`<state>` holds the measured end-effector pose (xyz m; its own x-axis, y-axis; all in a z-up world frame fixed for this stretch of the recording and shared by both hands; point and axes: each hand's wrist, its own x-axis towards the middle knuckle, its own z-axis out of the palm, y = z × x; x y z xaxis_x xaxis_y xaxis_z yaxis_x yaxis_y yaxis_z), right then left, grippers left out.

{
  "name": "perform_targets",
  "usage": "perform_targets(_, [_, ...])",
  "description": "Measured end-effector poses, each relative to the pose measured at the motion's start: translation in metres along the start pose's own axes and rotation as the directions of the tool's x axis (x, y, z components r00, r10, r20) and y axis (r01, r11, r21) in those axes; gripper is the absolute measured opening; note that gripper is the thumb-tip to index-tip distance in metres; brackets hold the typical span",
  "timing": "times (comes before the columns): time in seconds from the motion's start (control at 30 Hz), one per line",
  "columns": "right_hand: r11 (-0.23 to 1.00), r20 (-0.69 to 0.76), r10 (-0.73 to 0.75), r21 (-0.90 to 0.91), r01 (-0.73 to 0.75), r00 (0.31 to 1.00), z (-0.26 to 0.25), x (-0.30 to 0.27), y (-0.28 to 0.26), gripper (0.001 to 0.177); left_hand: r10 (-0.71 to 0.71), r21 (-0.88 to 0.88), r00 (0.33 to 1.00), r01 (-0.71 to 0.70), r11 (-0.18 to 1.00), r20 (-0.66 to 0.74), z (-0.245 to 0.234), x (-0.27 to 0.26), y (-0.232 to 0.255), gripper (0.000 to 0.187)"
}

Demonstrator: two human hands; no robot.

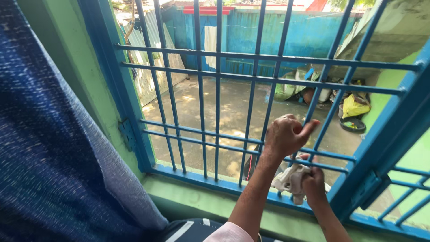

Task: The person wipes the blue metal bars of a window grille using a white cloth. They systematically clean the vertical and horizontal bars, moving the cloth back and forth to remove dust or dirt.

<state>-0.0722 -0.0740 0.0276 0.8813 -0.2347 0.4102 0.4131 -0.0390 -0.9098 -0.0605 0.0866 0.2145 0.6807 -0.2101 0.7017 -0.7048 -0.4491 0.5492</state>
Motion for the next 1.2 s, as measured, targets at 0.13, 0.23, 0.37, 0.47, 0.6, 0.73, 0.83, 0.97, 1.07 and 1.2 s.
perform_targets(0.13, [0.987,-0.030,-0.022,0.161,0.027,0.999,0.000,0.016,0.023,0.038,-0.017,-0.421,0.947,-0.127,0.898,-0.322,0.012,0.028,-0.012,0.061])
perform_targets(0.23, [0.960,-0.087,-0.098,0.254,0.117,0.991,0.004,0.028,0.054,0.011,-0.021,-0.820,0.976,-0.172,0.545,-0.218,0.026,0.048,-0.010,0.045])
perform_targets(0.37, [0.944,-0.140,-0.079,0.307,0.119,0.987,0.007,0.040,0.077,0.011,0.058,-0.884,0.990,-0.140,0.445,-0.127,0.064,0.053,-0.019,0.046])
perform_targets(0.47, [0.953,-0.109,-0.104,0.274,0.130,0.989,0.005,0.031,0.075,0.017,0.025,-0.905,0.996,-0.086,0.417,-0.083,0.077,0.047,-0.031,0.063])
perform_targets(0.6, [0.977,-0.142,-0.124,0.157,0.146,0.982,0.008,0.031,0.069,0.017,0.050,-0.902,0.999,-0.035,0.431,-0.015,0.069,0.048,-0.032,0.071])
perform_targets(0.73, [0.956,-0.188,-0.003,0.288,0.058,0.982,0.004,0.031,0.081,0.017,-0.015,-0.884,0.999,-0.026,0.467,-0.037,0.065,0.043,-0.026,0.069])
perform_targets(0.83, [0.953,-0.178,-0.013,0.297,0.066,0.984,0.002,0.027,0.092,0.018,-0.027,-0.878,0.998,-0.041,0.477,-0.061,0.060,0.043,-0.024,0.064])
perform_targets(0.97, [0.888,-0.199,0.049,0.458,0.049,0.979,-0.003,0.029,0.092,0.022,-0.008,-0.892,0.999,-0.037,0.451,-0.046,0.061,0.044,-0.026,0.062])
perform_targets(1.07, [0.897,-0.284,0.040,0.433,0.091,0.958,-0.008,0.039,0.096,0.020,-0.015,-0.882,0.999,-0.026,0.471,-0.037,0.066,0.045,-0.030,0.066])
perform_targets(1.2, [0.955,-0.154,-0.213,0.179,0.239,0.965,-0.017,0.032,0.126,0.010,-0.018,-0.872,0.999,-0.032,0.488,-0.047,0.066,0.042,-0.030,0.063])
